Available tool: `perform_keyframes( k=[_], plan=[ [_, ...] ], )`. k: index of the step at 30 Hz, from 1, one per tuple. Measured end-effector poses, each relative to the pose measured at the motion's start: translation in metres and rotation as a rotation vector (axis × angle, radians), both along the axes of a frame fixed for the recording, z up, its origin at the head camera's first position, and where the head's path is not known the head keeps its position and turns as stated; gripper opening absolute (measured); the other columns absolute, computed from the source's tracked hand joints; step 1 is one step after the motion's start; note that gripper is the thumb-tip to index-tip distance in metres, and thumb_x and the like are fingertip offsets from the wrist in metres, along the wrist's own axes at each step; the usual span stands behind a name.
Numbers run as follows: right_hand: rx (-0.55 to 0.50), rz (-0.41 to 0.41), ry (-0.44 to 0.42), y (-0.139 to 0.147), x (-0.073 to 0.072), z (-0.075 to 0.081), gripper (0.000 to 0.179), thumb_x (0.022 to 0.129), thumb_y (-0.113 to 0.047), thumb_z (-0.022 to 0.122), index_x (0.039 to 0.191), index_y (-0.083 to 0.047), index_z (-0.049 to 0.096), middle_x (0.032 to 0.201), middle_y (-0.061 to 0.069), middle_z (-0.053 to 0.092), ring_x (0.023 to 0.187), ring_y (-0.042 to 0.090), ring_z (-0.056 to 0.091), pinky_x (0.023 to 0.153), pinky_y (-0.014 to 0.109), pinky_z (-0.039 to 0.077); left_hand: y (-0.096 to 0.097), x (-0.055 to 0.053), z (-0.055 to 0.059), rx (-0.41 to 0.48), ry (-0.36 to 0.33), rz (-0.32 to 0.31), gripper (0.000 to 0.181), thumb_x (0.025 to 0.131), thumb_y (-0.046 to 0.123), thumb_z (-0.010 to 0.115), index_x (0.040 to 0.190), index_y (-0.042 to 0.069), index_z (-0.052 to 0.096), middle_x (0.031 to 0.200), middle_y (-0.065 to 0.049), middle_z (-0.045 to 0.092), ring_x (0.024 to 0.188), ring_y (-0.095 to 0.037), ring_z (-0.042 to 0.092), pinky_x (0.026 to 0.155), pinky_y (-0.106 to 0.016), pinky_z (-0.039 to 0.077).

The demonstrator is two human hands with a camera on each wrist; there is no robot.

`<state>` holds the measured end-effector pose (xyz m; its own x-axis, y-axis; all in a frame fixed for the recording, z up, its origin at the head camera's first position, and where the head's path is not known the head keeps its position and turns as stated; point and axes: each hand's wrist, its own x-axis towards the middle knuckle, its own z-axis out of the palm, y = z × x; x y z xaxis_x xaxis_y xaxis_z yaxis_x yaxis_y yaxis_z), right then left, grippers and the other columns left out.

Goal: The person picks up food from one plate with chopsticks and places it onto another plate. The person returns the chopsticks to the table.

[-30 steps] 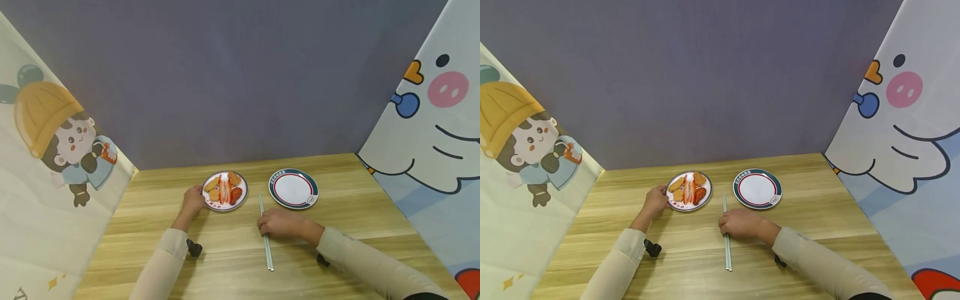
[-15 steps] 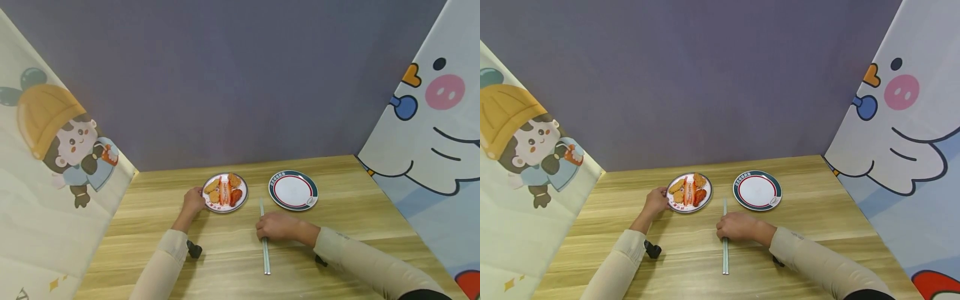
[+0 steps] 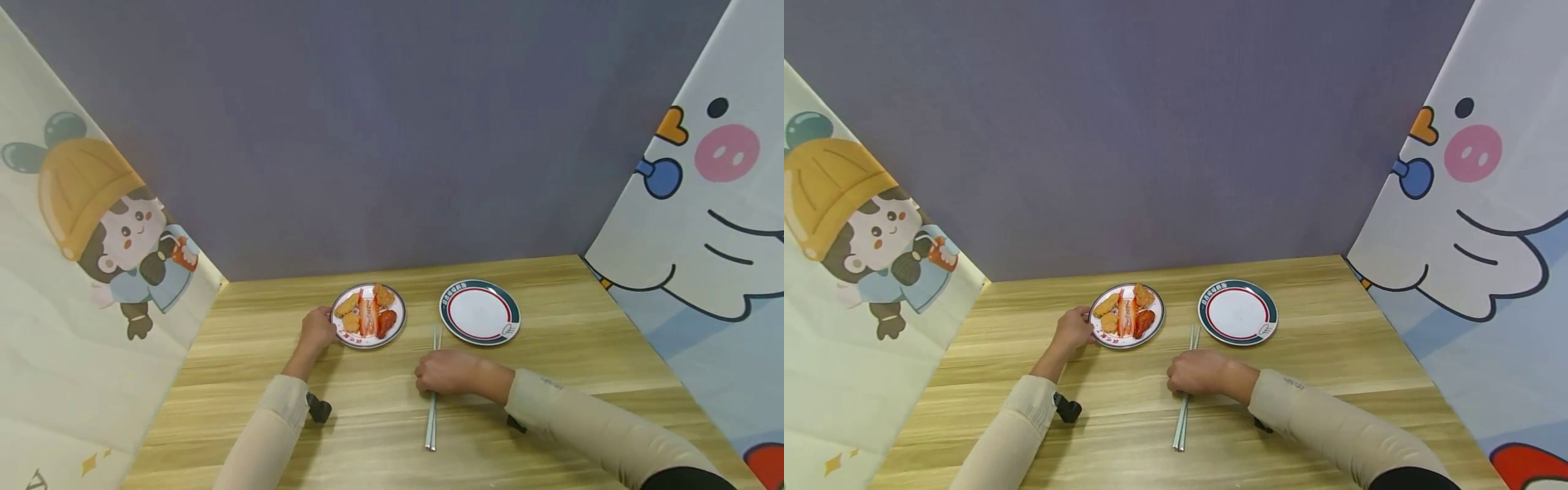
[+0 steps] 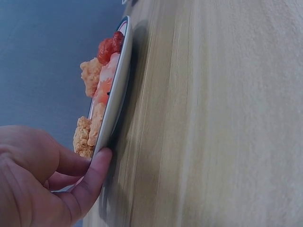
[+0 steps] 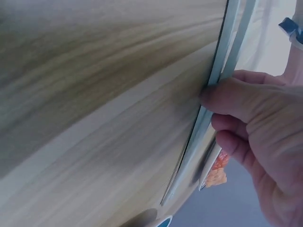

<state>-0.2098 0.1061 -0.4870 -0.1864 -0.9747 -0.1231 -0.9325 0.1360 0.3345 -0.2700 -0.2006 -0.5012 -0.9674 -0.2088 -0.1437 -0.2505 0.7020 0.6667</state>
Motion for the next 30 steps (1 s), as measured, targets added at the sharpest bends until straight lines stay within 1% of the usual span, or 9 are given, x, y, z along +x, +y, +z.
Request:
perform_keyframes(
  k=[4, 6, 8, 12, 15, 19, 21, 26, 30],
  plan=[
    [0.001, 0.007, 0.009, 0.000, 0.000, 0.000, 0.012, 0.084, -0.022, 0.072, 0.079, -0.032, 0.070, 0.082, -0.015, 0.064, 0.078, 0.008, 0.062, 0.060, 0.020, 0.050, -0.001, 0.000, 0.001, -0.001, 0.005, 0.000, 0.054, 0.084, -0.008, 0.056, 0.138, -0.006, 0.057, 0.128, -0.029, 0.065, 0.110, -0.039, 0.066, 0.095, -0.043, 0.063],
    [-0.017, 0.019, 0.010, 0.001, -0.001, -0.002, 0.011, 0.084, -0.023, 0.073, 0.078, -0.033, 0.070, 0.082, -0.015, 0.064, 0.078, 0.007, 0.061, 0.060, 0.019, 0.050, -0.001, -0.001, 0.001, -0.004, 0.008, 0.003, 0.054, 0.083, -0.008, 0.057, 0.137, -0.006, 0.057, 0.126, -0.028, 0.066, 0.109, -0.038, 0.067, 0.094, -0.043, 0.064],
    [-0.044, 0.040, 0.005, 0.002, -0.003, -0.003, 0.010, 0.084, -0.023, 0.074, 0.079, -0.032, 0.071, 0.083, -0.015, 0.064, 0.079, 0.007, 0.062, 0.061, 0.018, 0.051, -0.001, -0.001, 0.000, -0.010, 0.009, 0.001, 0.054, 0.082, -0.008, 0.057, 0.137, -0.006, 0.058, 0.126, -0.029, 0.066, 0.110, -0.039, 0.066, 0.096, -0.044, 0.063],
    [-0.122, 0.083, -0.011, 0.004, -0.005, -0.002, 0.010, 0.084, -0.022, 0.075, 0.080, -0.029, 0.070, 0.082, -0.013, 0.064, 0.077, 0.005, 0.062, 0.064, 0.015, 0.053, 0.000, 0.000, 0.000, -0.034, 0.016, -0.017, 0.056, 0.080, -0.009, 0.056, 0.136, -0.007, 0.058, 0.129, -0.030, 0.064, 0.116, -0.042, 0.063, 0.106, -0.048, 0.057],
    [-0.213, 0.092, -0.033, 0.006, -0.006, 0.004, 0.013, 0.084, -0.018, 0.075, 0.080, -0.025, 0.066, 0.079, -0.012, 0.063, 0.074, 0.005, 0.061, 0.063, 0.016, 0.052, 0.001, -0.001, 0.001, -0.040, 0.011, -0.022, 0.057, 0.080, -0.009, 0.057, 0.136, -0.007, 0.058, 0.130, -0.030, 0.064, 0.119, -0.043, 0.062, 0.109, -0.050, 0.055],
    [-0.370, 0.056, -0.115, 0.008, -0.009, 0.015, 0.019, 0.081, -0.011, 0.078, 0.085, -0.022, 0.063, 0.079, -0.012, 0.063, 0.072, 0.004, 0.060, 0.062, 0.016, 0.052, 0.001, -0.001, 0.002, -0.031, -0.005, -0.013, 0.056, 0.081, -0.009, 0.058, 0.137, -0.007, 0.057, 0.131, -0.030, 0.063, 0.120, -0.043, 0.061, 0.110, -0.050, 0.054],
    [-0.441, 0.038, -0.153, 0.011, -0.012, 0.020, 0.023, 0.079, -0.008, 0.080, 0.090, -0.022, 0.067, 0.082, -0.012, 0.065, 0.073, 0.003, 0.061, 0.063, 0.015, 0.054, 0.001, -0.001, 0.003, -0.021, -0.010, -0.008, 0.055, 0.083, -0.008, 0.058, 0.138, -0.007, 0.056, 0.133, -0.030, 0.062, 0.121, -0.043, 0.060, 0.110, -0.050, 0.054],
    [-0.542, -0.005, -0.204, 0.018, -0.019, 0.029, 0.027, 0.079, -0.006, 0.081, 0.101, -0.021, 0.074, 0.090, -0.011, 0.071, 0.078, 0.001, 0.064, 0.066, 0.013, 0.057, 0.000, -0.001, 0.003, -0.018, -0.013, -0.007, 0.056, 0.082, -0.008, 0.059, 0.138, -0.007, 0.056, 0.133, -0.030, 0.062, 0.122, -0.044, 0.059, 0.111, -0.051, 0.053],
    [-0.627, -0.084, -0.298, 0.026, -0.023, 0.036, 0.022, 0.083, -0.006, 0.077, 0.101, -0.019, 0.075, 0.093, -0.010, 0.073, 0.079, -0.002, 0.063, 0.065, 0.009, 0.055, 0.000, -0.001, 0.003, -0.025, -0.010, -0.015, 0.059, 0.080, -0.009, 0.060, 0.138, -0.007, 0.056, 0.132, -0.031, 0.062, 0.122, -0.045, 0.059, 0.112, -0.051, 0.052]
  ],
)
